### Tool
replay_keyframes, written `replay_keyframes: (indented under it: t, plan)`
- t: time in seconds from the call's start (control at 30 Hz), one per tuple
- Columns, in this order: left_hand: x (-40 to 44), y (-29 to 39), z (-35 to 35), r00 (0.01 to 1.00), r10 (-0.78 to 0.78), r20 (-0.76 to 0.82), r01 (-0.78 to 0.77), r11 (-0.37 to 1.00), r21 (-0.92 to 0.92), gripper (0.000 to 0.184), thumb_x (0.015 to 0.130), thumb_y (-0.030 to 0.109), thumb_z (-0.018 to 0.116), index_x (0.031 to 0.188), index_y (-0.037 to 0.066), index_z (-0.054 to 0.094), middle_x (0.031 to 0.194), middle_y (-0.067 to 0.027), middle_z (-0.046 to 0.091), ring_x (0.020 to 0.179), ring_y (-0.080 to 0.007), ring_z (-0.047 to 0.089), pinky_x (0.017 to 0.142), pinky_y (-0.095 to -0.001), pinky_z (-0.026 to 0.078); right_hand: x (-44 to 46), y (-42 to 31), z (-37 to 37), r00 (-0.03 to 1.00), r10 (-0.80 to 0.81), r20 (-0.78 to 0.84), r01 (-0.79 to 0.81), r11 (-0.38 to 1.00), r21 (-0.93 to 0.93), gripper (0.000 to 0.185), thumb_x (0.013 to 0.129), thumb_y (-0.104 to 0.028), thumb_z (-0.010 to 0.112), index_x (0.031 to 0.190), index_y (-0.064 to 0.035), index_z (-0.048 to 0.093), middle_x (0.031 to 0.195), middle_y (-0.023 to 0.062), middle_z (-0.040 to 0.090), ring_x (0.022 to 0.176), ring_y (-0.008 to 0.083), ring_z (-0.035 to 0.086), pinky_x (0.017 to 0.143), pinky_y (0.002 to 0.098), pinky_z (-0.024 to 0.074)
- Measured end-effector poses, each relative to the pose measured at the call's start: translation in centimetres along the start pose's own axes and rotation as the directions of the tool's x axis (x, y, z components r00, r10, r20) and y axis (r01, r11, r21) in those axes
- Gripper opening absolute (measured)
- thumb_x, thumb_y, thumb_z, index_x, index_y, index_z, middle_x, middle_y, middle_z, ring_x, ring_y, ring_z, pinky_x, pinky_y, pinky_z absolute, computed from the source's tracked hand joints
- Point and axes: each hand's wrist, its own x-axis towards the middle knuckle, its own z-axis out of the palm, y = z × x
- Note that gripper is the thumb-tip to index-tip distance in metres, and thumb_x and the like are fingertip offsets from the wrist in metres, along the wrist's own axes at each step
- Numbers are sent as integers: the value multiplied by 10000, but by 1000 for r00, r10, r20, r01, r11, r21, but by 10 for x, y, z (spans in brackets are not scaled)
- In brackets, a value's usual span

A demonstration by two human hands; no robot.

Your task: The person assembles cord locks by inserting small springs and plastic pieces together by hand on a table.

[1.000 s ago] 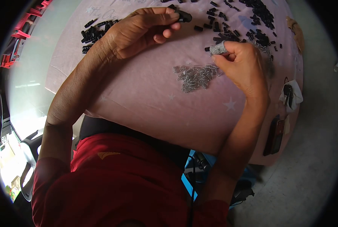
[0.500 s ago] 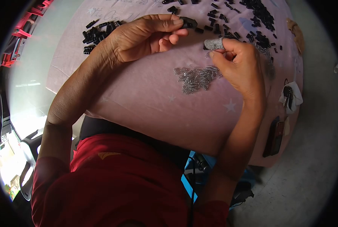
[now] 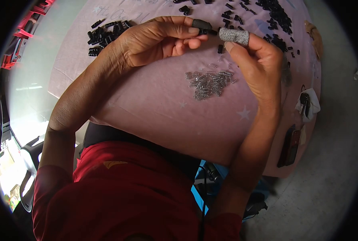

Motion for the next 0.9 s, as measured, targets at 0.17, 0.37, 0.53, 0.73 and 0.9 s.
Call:
replay_keyframes:
  t: [0.17, 0.37, 0.53, 0.73, 0.9]
  plan:
    - [0, -1, 5, 1000, 6, -24, -5, 1000, 16, 145, 913, 25, 622, 1053, 12, 588, 1047, -174, 686, 862, -156, 701, 632, -161, 554, 1, -2, 19, 988, -98, -120, 114, 985, 126, 171, 850, -30, 703, 1019, -20, 728, 751, -55, 627, 621, -13, 469, 548, 146, 364]
    - [0, -6, 12, 999, -36, -22, 34, 996, -78, 164, 907, 43, 635, 1058, -13, 605, 998, -159, 696, 840, -147, 705, 618, -142, 565, 2, 0, 36, 957, -223, -185, 255, 952, 170, 170, 854, 14, 694, 1022, -1, 717, 816, -21, 668, 720, 18, 546, 634, 163, 435]
    - [1, -5, 8, 998, -47, 42, 54, 985, -163, 178, 900, 45, 644, 1062, -21, 612, 953, -141, 699, 838, -136, 705, 618, -139, 568, -1, -1, 38, 951, -262, -165, 277, 958, 71, 151, 864, 35, 676, 1013, 25, 700, 871, -3, 675, 778, 35, 567, 691, 172, 454]
    - [0, -5, 10, 998, -37, 52, 46, 982, -184, 173, 901, 46, 644, 1057, -22, 613, 952, -133, 699, 834, -134, 706, 614, -137, 569, -1, -2, 42, 936, -301, -181, 312, 949, 34, 167, 862, 51, 671, 1027, 36, 691, 903, 15, 680, 789, 33, 568, 690, 167, 451]
    - [1, -5, 9, 998, -39, 50, 49, 977, -209, 156, 899, 46, 647, 1040, -16, 620, 950, -129, 701, 851, -138, 708, 612, -142, 572, -1, -2, 41, 941, -288, -176, 302, 951, 60, 167, 862, 50, 671, 1028, 40, 690, 903, 19, 681, 784, 32, 570, 683, 166, 453]
